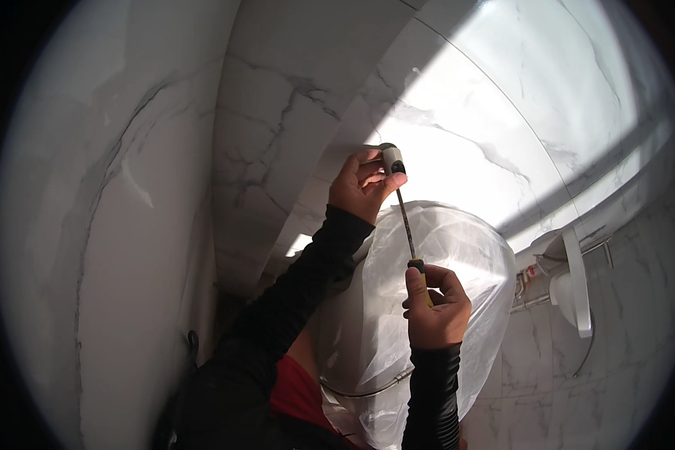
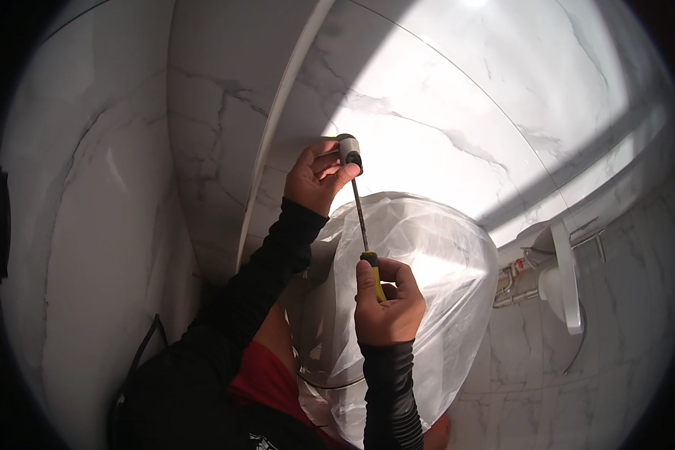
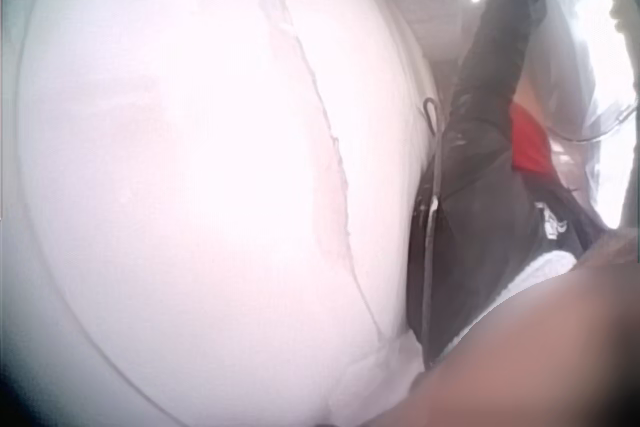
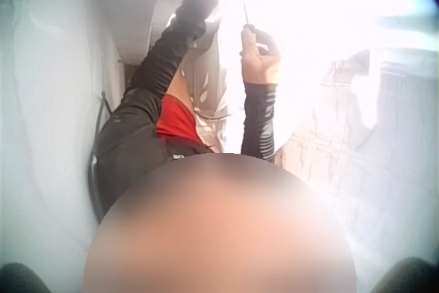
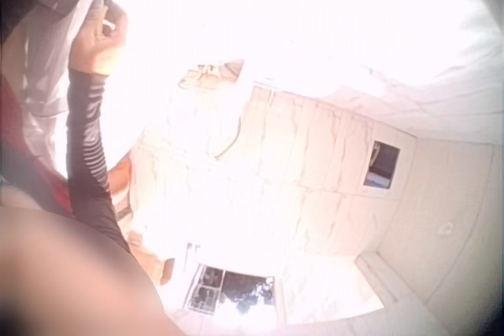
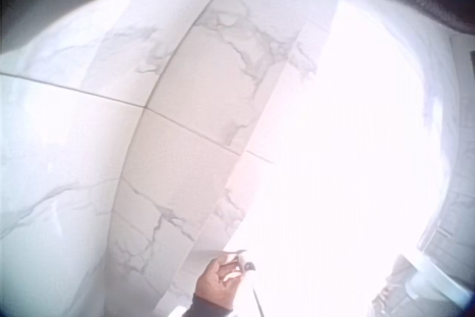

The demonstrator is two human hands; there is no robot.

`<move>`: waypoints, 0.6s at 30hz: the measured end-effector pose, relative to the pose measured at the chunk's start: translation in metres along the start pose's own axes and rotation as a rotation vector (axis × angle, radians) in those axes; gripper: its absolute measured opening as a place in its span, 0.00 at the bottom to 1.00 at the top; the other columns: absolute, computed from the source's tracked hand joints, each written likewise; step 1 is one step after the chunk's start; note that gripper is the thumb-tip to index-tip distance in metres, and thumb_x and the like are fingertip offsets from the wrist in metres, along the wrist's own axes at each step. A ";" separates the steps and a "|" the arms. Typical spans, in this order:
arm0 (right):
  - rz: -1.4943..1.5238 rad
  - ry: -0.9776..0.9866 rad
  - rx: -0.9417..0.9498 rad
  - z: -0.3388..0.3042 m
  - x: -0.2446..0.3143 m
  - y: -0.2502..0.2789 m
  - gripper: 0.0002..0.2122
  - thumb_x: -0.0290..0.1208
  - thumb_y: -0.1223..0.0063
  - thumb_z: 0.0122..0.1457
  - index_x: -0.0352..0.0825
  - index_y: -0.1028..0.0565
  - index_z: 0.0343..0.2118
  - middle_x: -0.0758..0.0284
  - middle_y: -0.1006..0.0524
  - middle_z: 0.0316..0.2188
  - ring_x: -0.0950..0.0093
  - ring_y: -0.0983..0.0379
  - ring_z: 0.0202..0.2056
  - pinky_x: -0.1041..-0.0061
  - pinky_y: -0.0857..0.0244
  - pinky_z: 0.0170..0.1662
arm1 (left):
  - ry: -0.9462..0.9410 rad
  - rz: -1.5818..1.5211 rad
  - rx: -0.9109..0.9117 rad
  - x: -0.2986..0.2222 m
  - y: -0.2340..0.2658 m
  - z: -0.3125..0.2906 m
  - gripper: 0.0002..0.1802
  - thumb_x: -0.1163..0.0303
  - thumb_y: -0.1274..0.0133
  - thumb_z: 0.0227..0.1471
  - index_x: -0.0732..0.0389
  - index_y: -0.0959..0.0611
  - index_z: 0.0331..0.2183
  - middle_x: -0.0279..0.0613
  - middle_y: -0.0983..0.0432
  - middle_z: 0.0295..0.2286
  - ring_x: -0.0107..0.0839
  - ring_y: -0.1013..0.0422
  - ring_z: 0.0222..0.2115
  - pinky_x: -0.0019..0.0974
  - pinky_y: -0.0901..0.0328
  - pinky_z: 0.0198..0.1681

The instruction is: The person drills a hole in a tiled wall, inserts a wall anchor, and then uses a screwdriver to attach a shower head bracket to the wall. The person handles a drill, wall anchor, screwdriver, and shower head.

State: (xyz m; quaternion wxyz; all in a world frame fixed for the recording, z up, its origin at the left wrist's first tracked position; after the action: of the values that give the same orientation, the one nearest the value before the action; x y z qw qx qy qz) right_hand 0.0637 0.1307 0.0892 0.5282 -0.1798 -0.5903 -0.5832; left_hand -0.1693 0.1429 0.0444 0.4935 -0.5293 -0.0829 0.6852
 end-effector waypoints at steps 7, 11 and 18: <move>0.423 -0.318 0.375 -0.004 -0.022 -0.034 0.21 0.45 0.51 0.69 0.26 0.24 0.43 0.64 0.22 0.25 0.77 0.24 0.20 0.79 0.30 0.24 | 0.018 -0.022 0.020 -0.001 -0.001 0.001 0.30 0.73 0.34 0.51 0.70 0.29 0.52 0.50 0.21 0.43 0.32 0.24 0.45 0.36 0.30 0.52; 0.313 -0.250 0.310 -0.003 -0.021 -0.032 0.20 0.44 0.48 0.67 0.26 0.25 0.45 0.63 0.21 0.27 0.77 0.23 0.22 0.79 0.27 0.26 | 0.017 -0.035 0.029 -0.001 -0.001 0.001 0.30 0.73 0.33 0.51 0.69 0.29 0.52 0.49 0.21 0.43 0.32 0.25 0.46 0.35 0.30 0.52; 0.383 -0.385 0.310 -0.003 -0.032 -0.030 0.20 0.41 0.41 0.64 0.25 0.25 0.46 0.63 0.20 0.32 0.78 0.23 0.24 0.79 0.28 0.26 | 0.028 -0.071 0.018 0.002 0.001 0.002 0.32 0.74 0.32 0.49 0.71 0.30 0.52 0.51 0.22 0.44 0.34 0.24 0.46 0.36 0.29 0.53</move>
State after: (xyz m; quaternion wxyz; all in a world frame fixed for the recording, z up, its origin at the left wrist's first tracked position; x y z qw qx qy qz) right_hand 0.0520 0.1333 0.0472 0.5280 -0.3123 -0.7169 -0.3313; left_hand -0.1718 0.1449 0.0428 0.5236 -0.5311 -0.0884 0.6603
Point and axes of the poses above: each hand's wrist, its own z-axis towards the middle knuckle, its own y-axis out of the back of the hand, x = y × z, the point moved 10 cm from there along z, towards the middle knuckle
